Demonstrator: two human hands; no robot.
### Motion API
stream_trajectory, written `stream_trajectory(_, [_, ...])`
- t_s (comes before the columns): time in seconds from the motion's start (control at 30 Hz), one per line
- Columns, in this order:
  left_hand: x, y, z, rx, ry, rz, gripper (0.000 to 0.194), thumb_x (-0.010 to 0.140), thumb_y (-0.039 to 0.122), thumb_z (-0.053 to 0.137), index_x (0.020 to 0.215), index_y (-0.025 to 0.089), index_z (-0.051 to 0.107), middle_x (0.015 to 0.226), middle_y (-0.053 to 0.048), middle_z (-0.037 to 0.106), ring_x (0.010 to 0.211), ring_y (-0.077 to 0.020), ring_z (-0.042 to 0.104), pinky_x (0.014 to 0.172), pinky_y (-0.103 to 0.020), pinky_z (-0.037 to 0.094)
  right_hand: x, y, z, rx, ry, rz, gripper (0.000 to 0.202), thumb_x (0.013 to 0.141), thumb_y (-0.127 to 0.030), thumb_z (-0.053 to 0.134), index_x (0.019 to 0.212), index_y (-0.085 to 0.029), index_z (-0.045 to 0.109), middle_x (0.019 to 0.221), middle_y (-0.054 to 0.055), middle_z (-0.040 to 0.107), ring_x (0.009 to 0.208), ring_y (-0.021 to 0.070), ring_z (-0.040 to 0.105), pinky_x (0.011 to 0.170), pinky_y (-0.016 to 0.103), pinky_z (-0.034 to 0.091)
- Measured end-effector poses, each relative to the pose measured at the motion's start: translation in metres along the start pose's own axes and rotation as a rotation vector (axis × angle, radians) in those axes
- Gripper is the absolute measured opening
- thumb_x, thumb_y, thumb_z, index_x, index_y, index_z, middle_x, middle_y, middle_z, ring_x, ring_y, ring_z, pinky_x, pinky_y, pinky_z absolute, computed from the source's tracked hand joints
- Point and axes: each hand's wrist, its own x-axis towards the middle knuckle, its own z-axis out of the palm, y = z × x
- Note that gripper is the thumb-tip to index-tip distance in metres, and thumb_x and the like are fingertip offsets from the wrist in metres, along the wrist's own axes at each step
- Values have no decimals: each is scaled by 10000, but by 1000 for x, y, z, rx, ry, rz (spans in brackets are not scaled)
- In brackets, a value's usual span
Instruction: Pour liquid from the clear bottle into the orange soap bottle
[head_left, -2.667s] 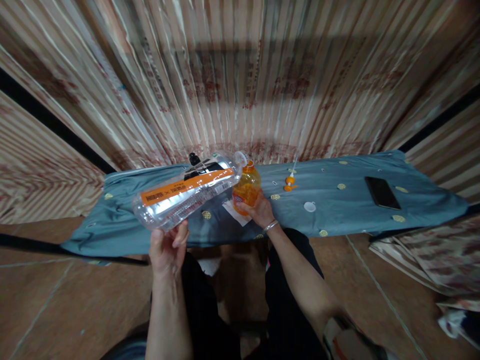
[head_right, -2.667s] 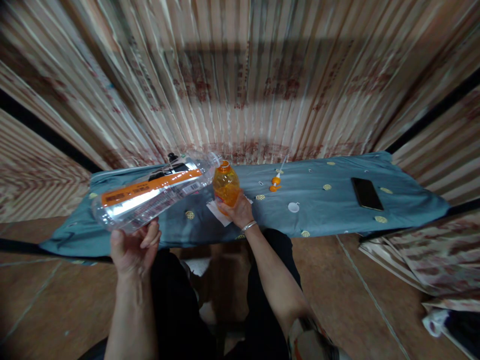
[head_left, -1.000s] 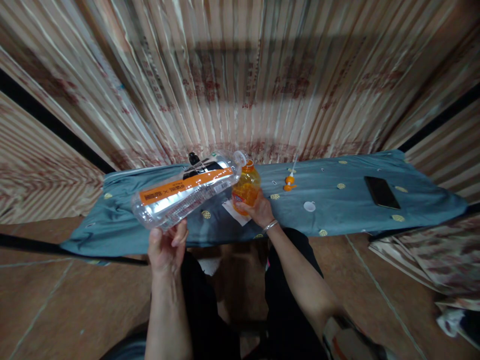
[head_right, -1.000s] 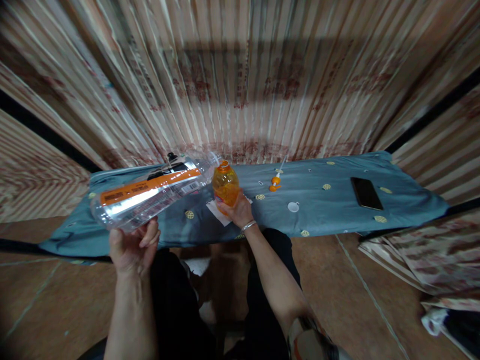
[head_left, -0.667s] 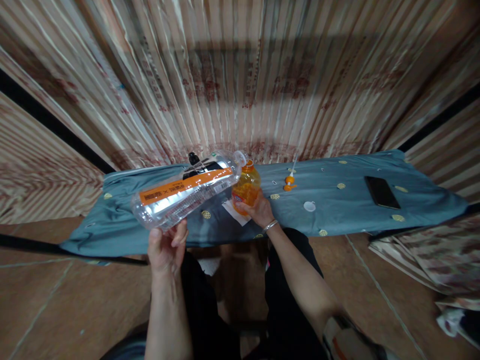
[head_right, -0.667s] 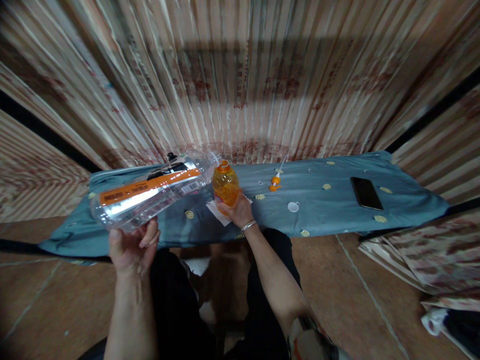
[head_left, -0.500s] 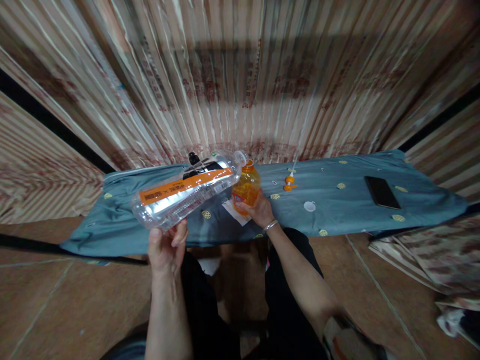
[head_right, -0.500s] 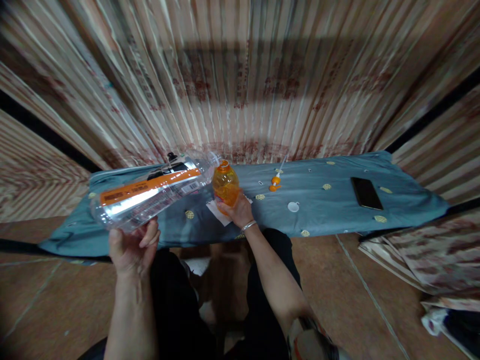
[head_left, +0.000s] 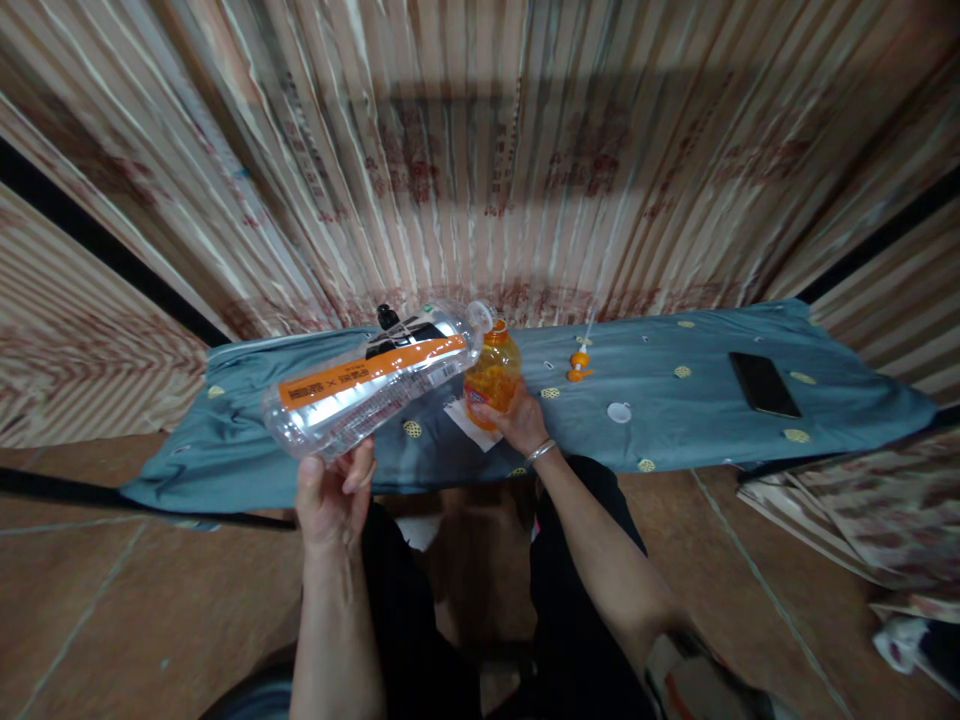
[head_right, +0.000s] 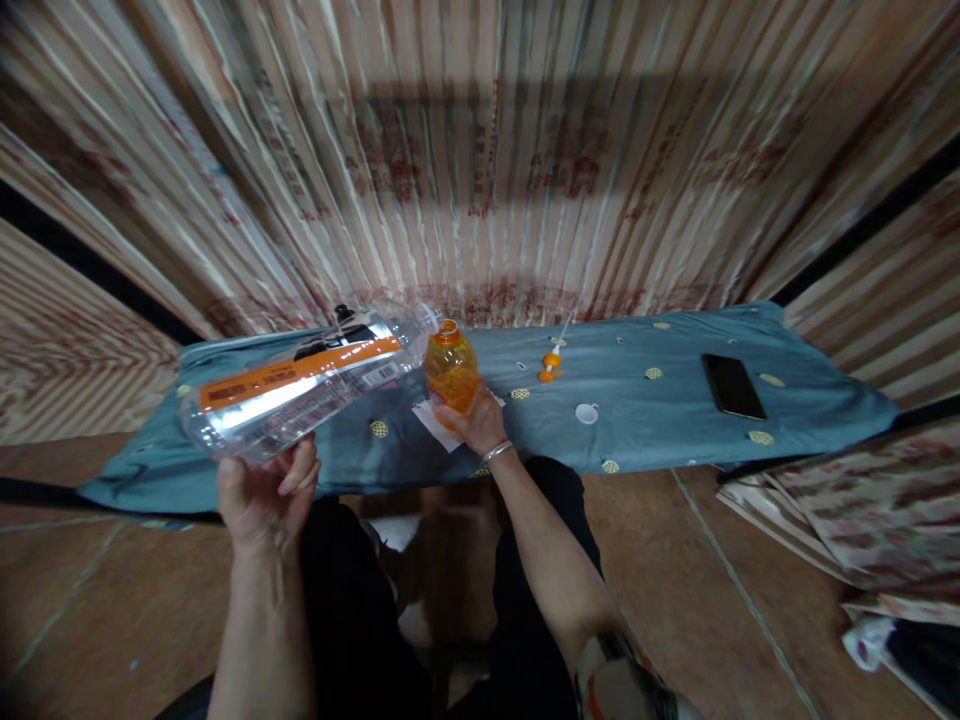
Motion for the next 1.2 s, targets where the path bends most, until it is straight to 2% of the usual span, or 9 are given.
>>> stream_trajectory(0.2, [0, -1, 1, 14, 16, 4, 563, 526, 574, 807, 862, 145, 666, 688, -51, 673, 314, -7, 295, 336, -189, 169, 0, 2, 1, -23, -9, -2, 668, 676, -455, 764, 1198, -152, 478, 1049, 140, 705, 979, 303, 692, 850, 424, 559])
stream_trajectory(0.43, [0, -1, -1, 2, -2, 9, 551, 559, 552, 800, 917, 153, 670, 692, -52, 678, 319, -13, 280, 327, -197, 163, 0, 0, 1, -53, -8, 18, 692, 663, -459, 771, 1198, -135, 475, 1047, 159, 701, 972, 314, 692, 844, 436, 560])
stream_trajectory(0.57, [0, -1, -1, -4, -8, 8, 535, 585, 535, 785, 946, 158, 669, 691, -58, 683, 323, -17, 265, 316, -199, 148, 0, -1, 0, -22, -14, 2, 642, 675, -449, 767, 1179, -170, 484, 1053, 128, 704, 975, 295, 694, 846, 420, 563])
stream_trajectory(0.97, [0, -1, 1, -1, 1, 16, 568, 567, 534, 799, 969, 157, 661, 703, -54, 682, 322, -12, 276, 314, -192, 169, 0, 1, 0, -19, -11, 1, 659, 678, -444, 763, 1202, -166, 478, 1055, 127, 702, 977, 296, 692, 857, 426, 559])
stream_trajectory(1.2, [-1, 0, 0, 7, 4, -4, 528, 561, 546, 799, 903, 165, 669, 715, -52, 689, 320, -13, 287, 318, -194, 176, 0, 0, 0, -14, -12, 16, 666, 669, -457, 771, 1190, -160, 481, 1051, 136, 704, 990, 306, 689, 866, 433, 555])
